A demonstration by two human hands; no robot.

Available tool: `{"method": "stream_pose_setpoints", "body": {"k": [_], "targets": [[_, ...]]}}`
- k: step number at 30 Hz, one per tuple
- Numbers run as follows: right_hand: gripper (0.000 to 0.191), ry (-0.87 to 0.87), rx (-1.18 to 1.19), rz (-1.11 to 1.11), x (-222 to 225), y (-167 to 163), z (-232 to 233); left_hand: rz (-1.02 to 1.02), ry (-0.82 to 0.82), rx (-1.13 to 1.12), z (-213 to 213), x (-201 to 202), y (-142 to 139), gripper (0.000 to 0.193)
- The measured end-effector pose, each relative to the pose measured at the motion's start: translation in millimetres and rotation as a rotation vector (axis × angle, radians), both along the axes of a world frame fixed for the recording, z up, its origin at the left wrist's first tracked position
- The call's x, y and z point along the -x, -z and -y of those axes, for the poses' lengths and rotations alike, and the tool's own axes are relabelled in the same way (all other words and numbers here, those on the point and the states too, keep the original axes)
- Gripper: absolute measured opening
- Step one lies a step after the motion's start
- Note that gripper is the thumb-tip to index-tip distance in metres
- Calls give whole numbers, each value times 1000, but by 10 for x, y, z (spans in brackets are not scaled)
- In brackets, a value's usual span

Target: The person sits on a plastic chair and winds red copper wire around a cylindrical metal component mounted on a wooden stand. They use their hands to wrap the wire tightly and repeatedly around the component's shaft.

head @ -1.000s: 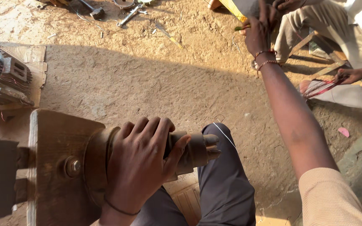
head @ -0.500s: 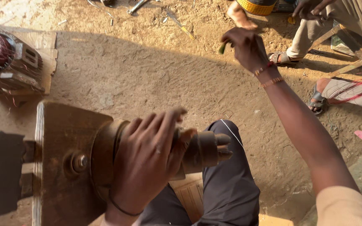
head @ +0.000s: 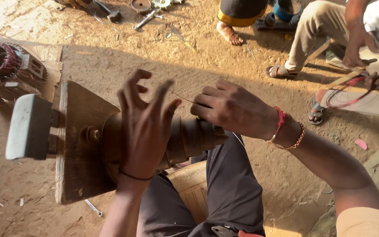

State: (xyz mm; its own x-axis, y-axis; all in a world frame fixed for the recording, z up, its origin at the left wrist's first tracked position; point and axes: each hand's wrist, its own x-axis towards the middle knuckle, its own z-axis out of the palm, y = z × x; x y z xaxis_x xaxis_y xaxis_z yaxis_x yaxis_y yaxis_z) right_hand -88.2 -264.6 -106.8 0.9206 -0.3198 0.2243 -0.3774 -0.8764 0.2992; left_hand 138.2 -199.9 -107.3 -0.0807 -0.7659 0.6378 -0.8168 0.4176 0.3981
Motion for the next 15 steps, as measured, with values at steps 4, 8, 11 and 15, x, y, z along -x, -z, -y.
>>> {"method": "stream_pose_setpoints", "body": {"k": [4, 8, 11, 15], "targets": [[17, -16, -137, 112, -43, -230, -217, 194, 6, 200, -99, -26, -46, 12], [17, -159, -374, 471, -63, -373, -368, 131, 126, 44, -120, -50, -58, 11], [15, -33, -498, 792, -75, -409, -454, 111, 217, -25, -143, -66, -48, 10], [23, 233, -343, 940, -91, -382, -548, 182, 269, 31, -183, -86, -50, 8]]}}
